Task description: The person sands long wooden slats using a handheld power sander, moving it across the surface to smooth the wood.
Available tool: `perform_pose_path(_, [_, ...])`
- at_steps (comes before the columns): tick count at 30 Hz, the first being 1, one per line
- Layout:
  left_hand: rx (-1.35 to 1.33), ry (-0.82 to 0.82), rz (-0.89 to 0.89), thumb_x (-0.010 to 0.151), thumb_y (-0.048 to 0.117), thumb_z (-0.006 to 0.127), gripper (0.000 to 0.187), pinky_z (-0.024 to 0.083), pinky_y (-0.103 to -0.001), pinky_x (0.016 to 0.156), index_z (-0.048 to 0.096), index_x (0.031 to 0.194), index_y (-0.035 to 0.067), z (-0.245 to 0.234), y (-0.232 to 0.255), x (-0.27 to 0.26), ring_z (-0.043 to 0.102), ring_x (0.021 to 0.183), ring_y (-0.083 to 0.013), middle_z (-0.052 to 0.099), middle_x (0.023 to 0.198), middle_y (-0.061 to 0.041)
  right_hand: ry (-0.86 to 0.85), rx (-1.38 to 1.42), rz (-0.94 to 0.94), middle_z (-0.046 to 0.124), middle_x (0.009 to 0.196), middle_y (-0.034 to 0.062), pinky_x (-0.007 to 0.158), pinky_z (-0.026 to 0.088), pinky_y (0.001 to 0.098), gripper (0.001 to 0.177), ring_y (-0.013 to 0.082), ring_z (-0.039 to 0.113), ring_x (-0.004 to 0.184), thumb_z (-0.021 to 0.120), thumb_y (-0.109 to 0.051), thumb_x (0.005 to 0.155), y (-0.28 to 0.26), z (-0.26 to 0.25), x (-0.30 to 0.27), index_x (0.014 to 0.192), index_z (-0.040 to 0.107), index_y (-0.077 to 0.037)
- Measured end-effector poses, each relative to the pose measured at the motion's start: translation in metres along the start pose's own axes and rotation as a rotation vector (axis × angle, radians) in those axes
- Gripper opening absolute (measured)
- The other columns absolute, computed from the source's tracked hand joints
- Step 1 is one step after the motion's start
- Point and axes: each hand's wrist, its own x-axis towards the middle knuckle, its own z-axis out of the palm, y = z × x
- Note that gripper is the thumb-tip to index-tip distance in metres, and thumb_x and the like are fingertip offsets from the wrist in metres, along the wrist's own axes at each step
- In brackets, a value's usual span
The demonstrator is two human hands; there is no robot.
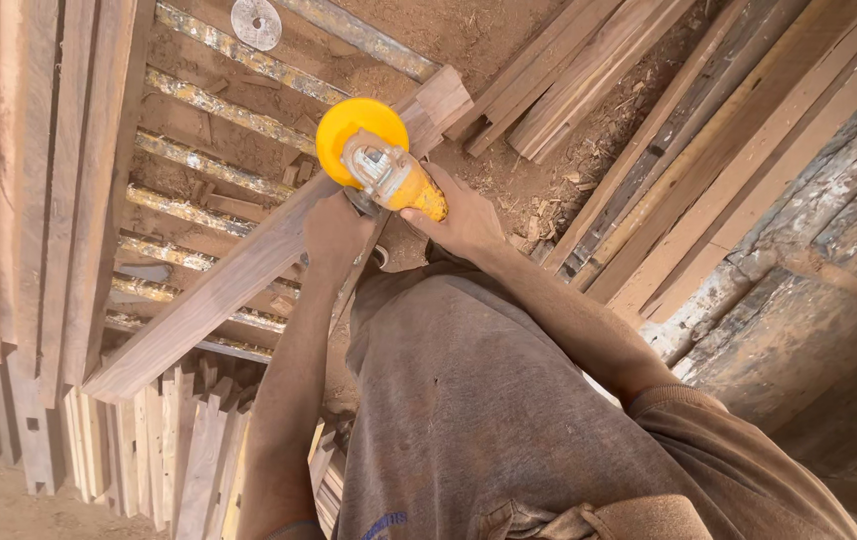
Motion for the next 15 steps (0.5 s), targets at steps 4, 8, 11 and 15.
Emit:
perform_pose_path(4, [0.038,-0.052,0.053,0.087,0.037,0.071,0.032,0.057,-0.050,0.076,0.078,0.092,0.006,0.024,-0.013,0.021,0.071,0.083,-0.0417,0.073,0.082,-0.023,0.079,0.076,0.117,0.067,0.126,0.0242,0.094,0.054,0.0493,0.083,0.0417,0.066,0.116,0.063,-0.066,0.091,0.009,0.009,-0.013,0.153,0.044,-0.014])
perform_pose_path(8, [0.147,-0.101,0.208,0.077,0.032,0.073,0.032,0.058,-0.047,0.079,0.078,0.091,0.003,0.037,-0.006,0.052,0.073,0.084,-0.0387,0.074,0.084,-0.022,0.205,0.129,0.116,0.068,0.130,0.0228,0.096,0.053,0.0493,0.082,0.0414,0.066,0.118,0.060,-0.064,0.093,0.016,0.017,-0.023,0.154,0.043,-0.013])
perform_pose_path(11, [0.215,-0.166,0.179,0.075,0.033,0.075,0.035,0.057,-0.048,0.078,0.077,0.089,0.001,0.040,-0.010,0.043,0.073,0.083,-0.0391,0.073,0.084,-0.023,0.216,0.197,0.121,0.068,0.130,0.0224,0.097,0.052,0.0495,0.081,0.0414,0.066,0.119,0.058,-0.065,0.095,0.018,0.024,-0.032,0.154,0.041,-0.013])
perform_pose_path(15, [0.143,-0.116,0.056,0.083,0.038,0.074,0.037,0.058,-0.050,0.077,0.078,0.093,0.003,0.036,-0.037,-0.002,0.072,0.086,-0.0418,0.073,0.085,-0.024,0.067,0.148,0.144,0.069,0.122,0.0221,0.094,0.053,0.0486,0.082,0.0406,0.067,0.114,0.059,-0.067,0.090,0.008,0.045,-0.049,0.154,0.044,-0.017])
